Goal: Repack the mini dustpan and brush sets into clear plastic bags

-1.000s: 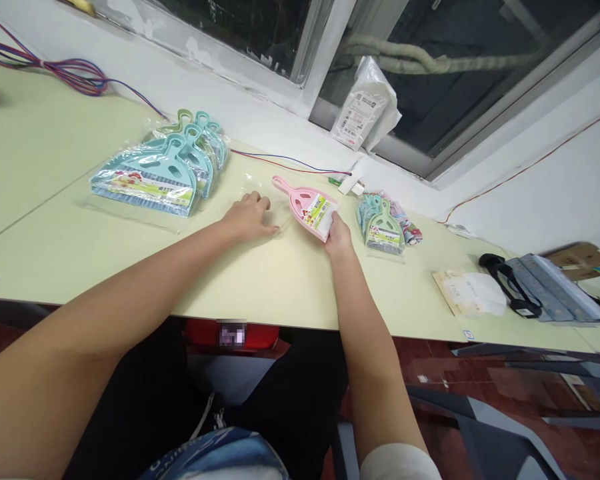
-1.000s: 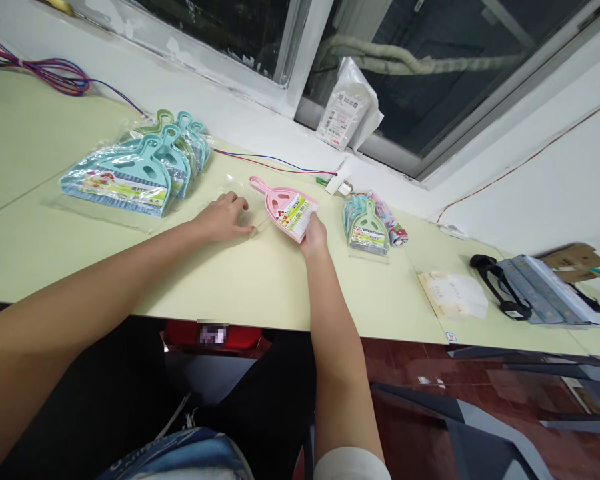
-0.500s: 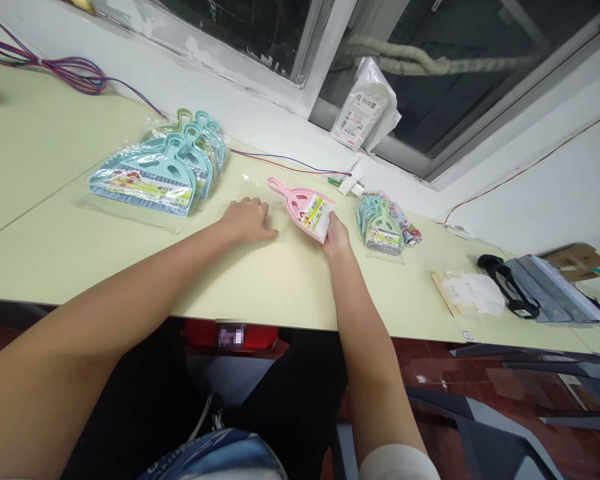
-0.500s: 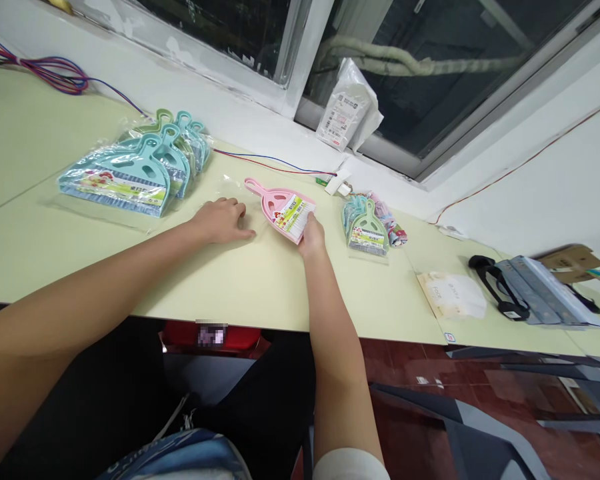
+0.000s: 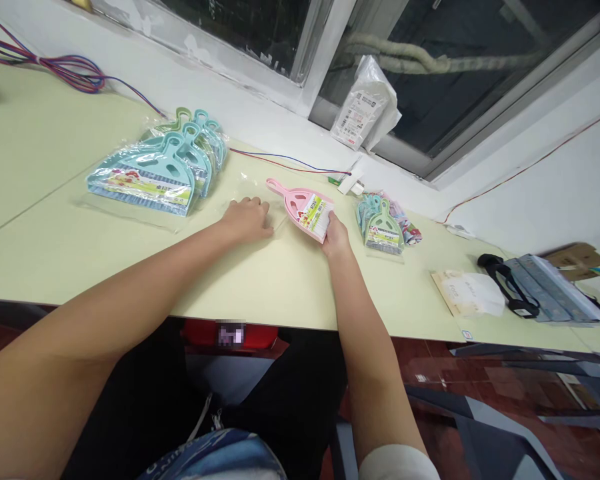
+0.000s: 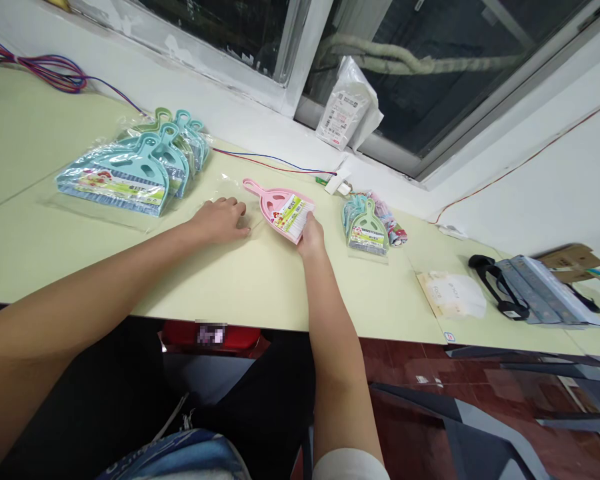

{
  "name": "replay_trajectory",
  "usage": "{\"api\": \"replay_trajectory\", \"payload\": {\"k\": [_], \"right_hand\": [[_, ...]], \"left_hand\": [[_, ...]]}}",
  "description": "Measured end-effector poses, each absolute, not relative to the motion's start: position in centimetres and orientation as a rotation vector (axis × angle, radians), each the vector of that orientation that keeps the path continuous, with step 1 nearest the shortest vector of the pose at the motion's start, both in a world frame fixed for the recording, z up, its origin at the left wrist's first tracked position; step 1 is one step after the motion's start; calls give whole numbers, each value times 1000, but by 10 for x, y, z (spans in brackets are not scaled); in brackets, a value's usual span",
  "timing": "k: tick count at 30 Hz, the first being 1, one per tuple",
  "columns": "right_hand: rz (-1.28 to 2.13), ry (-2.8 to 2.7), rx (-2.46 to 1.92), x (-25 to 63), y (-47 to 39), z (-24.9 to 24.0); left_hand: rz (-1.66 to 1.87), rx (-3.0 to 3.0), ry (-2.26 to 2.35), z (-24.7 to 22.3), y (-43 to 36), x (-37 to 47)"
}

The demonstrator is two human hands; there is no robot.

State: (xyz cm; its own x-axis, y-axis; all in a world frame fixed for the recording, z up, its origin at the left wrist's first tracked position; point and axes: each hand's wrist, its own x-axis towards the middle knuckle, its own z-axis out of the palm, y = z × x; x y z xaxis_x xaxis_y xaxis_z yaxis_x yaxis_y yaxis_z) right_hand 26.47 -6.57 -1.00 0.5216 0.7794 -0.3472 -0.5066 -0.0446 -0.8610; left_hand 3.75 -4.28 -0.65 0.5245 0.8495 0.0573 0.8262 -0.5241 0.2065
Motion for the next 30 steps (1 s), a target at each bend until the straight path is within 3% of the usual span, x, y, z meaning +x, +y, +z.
{"api": "replay_trajectory", "payload": {"k": [11,30], "right_hand": [[1061,-316,-1224,270,-61,-17],[1049,-289,-1211,273,-60,-19]], "left_hand": [[274,2703,1215,-6,-44,36],[169,2741,1274,-19,-52,44]]}}
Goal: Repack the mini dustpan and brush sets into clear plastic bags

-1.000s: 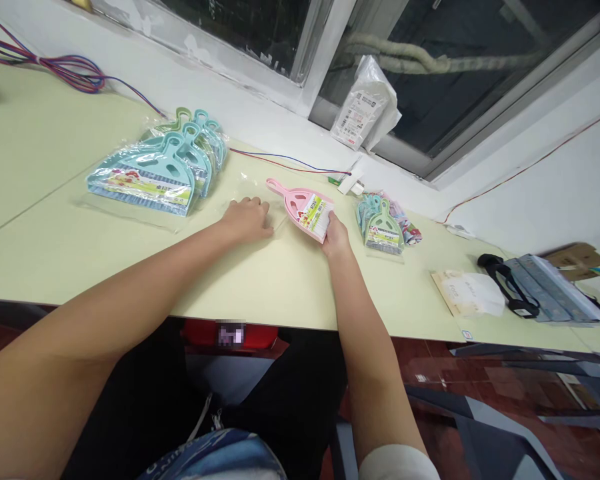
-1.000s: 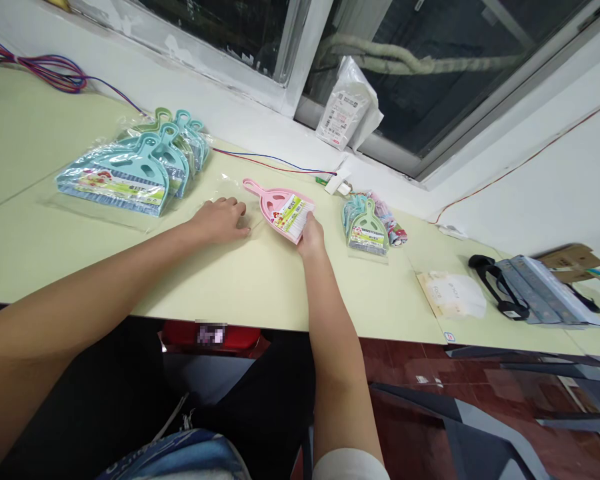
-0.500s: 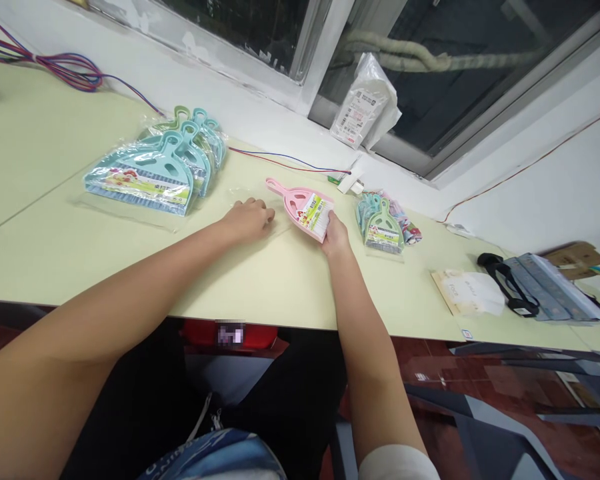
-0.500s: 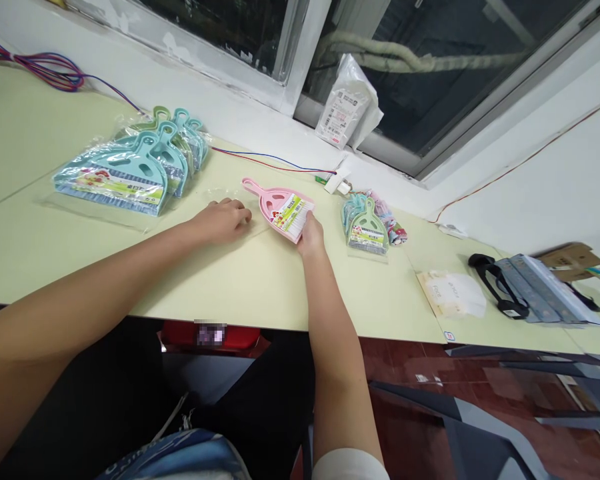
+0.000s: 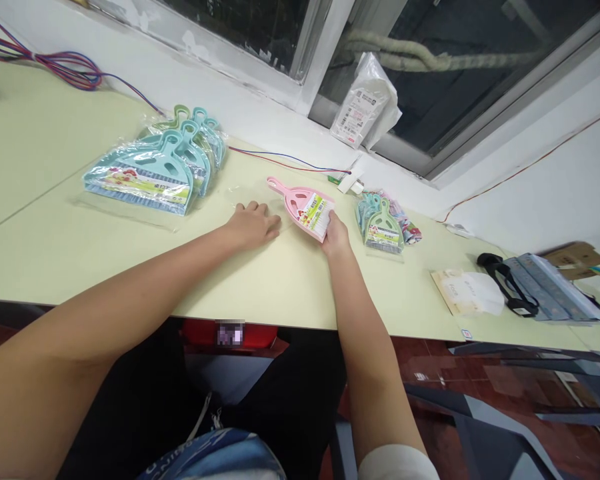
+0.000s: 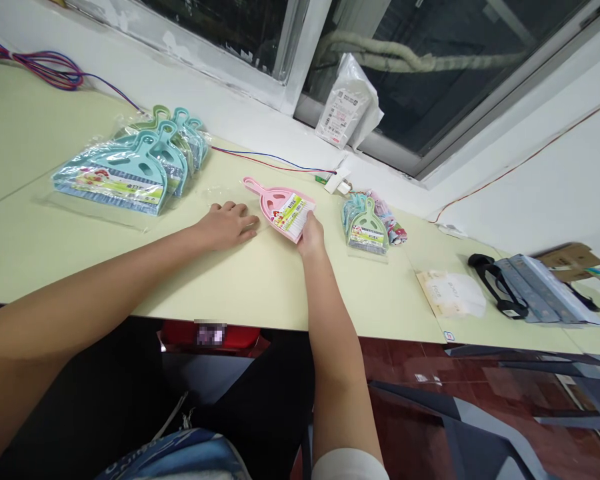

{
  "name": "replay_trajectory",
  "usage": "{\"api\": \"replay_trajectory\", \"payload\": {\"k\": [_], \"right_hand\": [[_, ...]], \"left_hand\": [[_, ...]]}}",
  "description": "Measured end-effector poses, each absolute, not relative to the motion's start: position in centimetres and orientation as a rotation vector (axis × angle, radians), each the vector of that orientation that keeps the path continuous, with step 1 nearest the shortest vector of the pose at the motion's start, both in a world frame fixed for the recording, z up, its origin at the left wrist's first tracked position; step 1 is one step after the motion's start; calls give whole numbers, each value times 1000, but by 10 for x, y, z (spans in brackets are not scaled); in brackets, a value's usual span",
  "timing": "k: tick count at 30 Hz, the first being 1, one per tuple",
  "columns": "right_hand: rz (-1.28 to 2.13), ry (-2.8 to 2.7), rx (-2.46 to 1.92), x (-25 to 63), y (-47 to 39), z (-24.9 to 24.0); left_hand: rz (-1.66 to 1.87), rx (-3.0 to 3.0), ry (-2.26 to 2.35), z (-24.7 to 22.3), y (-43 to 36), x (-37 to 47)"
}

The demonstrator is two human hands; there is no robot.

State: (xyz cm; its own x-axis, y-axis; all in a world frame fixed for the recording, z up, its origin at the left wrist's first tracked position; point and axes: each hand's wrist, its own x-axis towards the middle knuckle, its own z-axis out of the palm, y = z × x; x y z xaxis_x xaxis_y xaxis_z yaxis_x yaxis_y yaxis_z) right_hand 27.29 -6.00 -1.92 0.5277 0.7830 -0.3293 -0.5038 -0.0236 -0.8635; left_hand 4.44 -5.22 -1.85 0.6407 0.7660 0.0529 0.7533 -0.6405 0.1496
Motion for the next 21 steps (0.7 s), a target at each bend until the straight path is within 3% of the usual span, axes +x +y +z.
{"api": "replay_trajectory", "payload": {"k": [21], "right_hand": [[1007,-303,-1215,281,-58,-22]], "left_hand": [[99,2800,1209,-17,-55,43]]}}
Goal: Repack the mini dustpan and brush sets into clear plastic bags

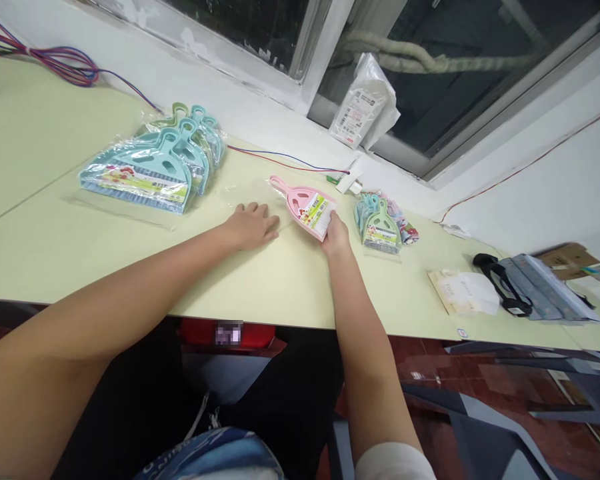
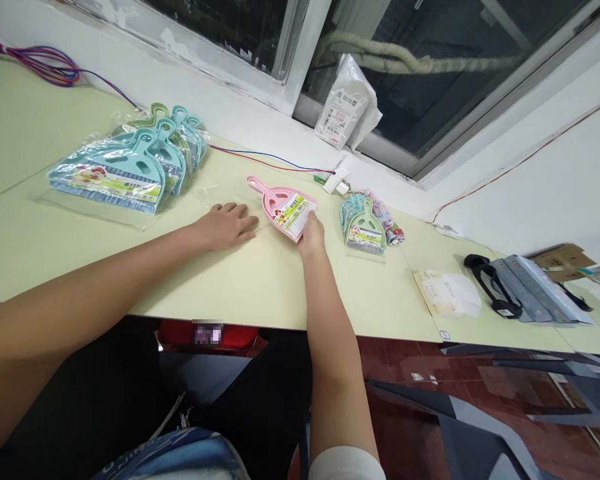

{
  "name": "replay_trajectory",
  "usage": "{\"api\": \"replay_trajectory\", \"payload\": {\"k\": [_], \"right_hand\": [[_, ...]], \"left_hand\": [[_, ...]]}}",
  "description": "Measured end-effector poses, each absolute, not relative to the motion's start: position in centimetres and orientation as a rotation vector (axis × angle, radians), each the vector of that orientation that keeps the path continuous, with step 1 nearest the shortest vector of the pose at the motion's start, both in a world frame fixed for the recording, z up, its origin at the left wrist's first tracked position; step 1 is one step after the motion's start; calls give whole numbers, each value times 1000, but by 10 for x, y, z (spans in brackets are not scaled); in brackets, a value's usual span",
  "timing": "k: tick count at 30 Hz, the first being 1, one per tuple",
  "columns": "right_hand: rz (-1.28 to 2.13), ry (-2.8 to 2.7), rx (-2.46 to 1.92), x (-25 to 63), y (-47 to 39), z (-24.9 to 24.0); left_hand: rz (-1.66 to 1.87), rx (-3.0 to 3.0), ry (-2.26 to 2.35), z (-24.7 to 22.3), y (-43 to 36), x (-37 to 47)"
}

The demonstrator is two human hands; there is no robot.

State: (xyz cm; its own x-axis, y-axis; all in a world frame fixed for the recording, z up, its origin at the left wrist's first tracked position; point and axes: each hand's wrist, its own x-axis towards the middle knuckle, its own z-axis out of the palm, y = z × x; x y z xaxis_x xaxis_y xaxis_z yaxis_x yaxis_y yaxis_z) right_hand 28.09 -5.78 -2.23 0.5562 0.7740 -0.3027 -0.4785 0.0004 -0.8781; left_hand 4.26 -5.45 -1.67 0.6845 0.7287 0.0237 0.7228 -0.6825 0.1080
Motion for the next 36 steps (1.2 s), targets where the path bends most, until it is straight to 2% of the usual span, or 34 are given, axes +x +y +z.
{"api": "replay_trajectory", "payload": {"k": [22,36], "right_hand": [[1020,-317,-1215,277,-59,-22],[925,-398,-1233,281,-67,-14]], "left_hand": [[297,2748,1342,-15,-52,44],[586,2532,1596,-17,-33,41]]}}
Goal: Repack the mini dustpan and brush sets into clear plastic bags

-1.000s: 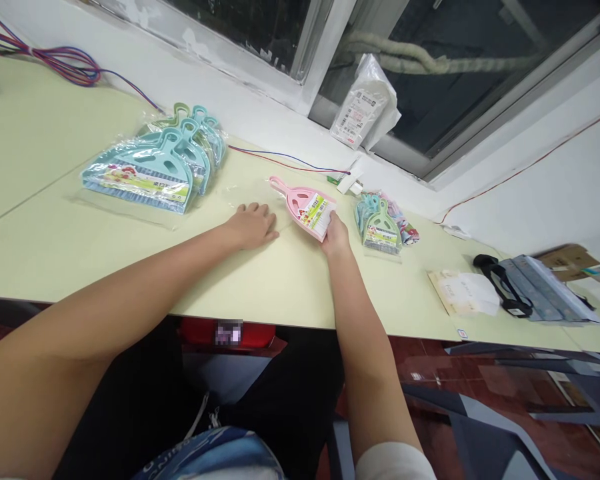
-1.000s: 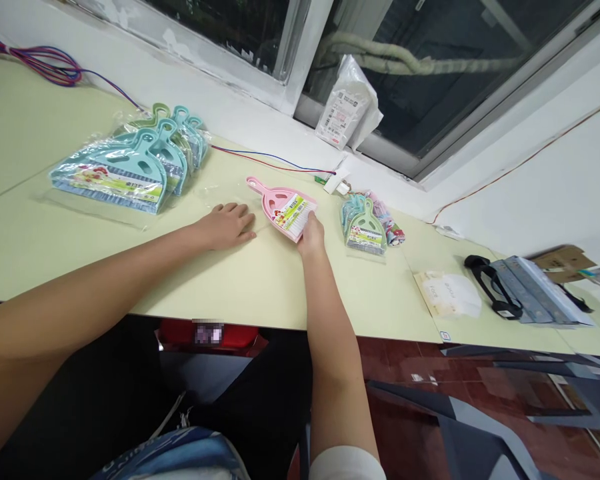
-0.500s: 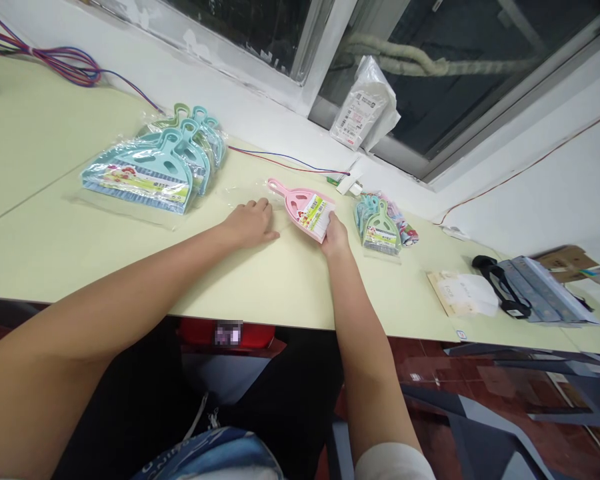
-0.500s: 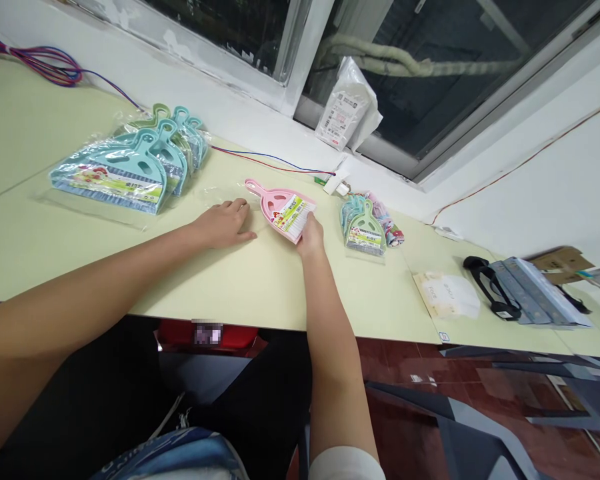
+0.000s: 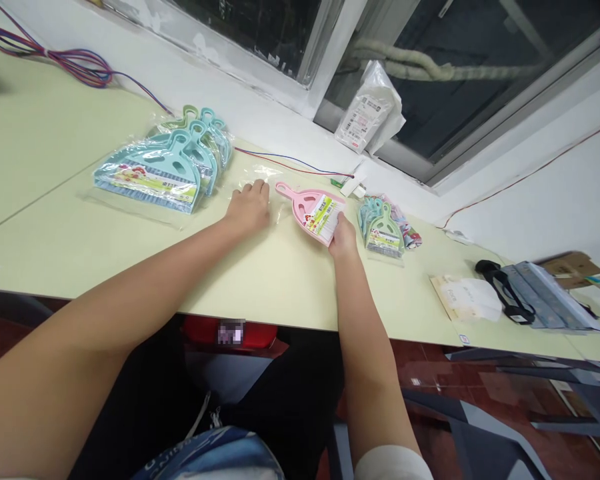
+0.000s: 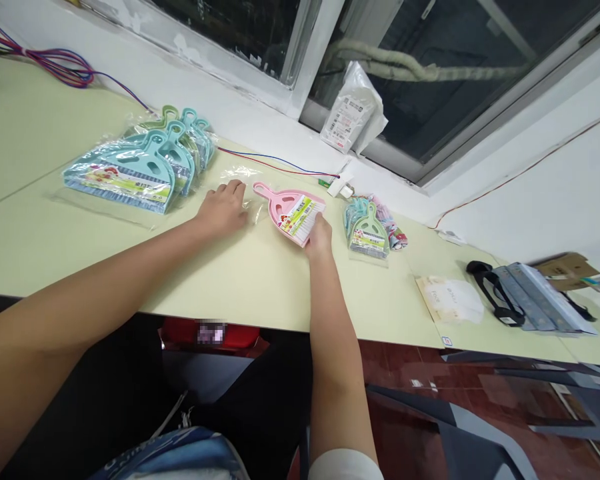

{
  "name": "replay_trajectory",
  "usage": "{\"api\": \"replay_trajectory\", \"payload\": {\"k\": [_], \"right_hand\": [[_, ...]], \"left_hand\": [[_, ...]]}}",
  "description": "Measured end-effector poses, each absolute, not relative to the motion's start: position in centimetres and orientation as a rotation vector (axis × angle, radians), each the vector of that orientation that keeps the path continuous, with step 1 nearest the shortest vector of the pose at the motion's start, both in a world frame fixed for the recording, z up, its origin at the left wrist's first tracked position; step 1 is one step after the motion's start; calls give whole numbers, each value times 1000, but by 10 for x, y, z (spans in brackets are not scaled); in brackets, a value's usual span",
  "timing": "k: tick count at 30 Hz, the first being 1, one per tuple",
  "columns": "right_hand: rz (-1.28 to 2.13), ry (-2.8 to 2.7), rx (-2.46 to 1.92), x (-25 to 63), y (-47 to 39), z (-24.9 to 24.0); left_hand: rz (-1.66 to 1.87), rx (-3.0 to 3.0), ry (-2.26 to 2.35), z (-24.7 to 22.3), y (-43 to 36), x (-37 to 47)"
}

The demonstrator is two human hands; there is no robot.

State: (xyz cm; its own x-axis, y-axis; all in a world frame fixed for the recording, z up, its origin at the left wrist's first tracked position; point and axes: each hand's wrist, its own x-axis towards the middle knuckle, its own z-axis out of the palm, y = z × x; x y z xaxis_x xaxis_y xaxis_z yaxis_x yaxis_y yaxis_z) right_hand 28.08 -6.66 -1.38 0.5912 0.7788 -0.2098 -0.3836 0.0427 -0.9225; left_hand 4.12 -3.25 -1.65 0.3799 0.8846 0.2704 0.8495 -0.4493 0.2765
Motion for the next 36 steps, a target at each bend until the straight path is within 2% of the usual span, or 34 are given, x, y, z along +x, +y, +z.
{"api": "replay_trajectory", "payload": {"k": [8,23,36], "right_hand": [[839,-457,-1257,276,-66,-17],[594,-641,-1231,260,-66,-30],[654,-602,-1224,275,-60,-34]], "left_hand": [[697,2489,1577,-12,-28,39],[661,2529,1480,-5,-51,58],[725,2545,1495,2,-55,50]]}}
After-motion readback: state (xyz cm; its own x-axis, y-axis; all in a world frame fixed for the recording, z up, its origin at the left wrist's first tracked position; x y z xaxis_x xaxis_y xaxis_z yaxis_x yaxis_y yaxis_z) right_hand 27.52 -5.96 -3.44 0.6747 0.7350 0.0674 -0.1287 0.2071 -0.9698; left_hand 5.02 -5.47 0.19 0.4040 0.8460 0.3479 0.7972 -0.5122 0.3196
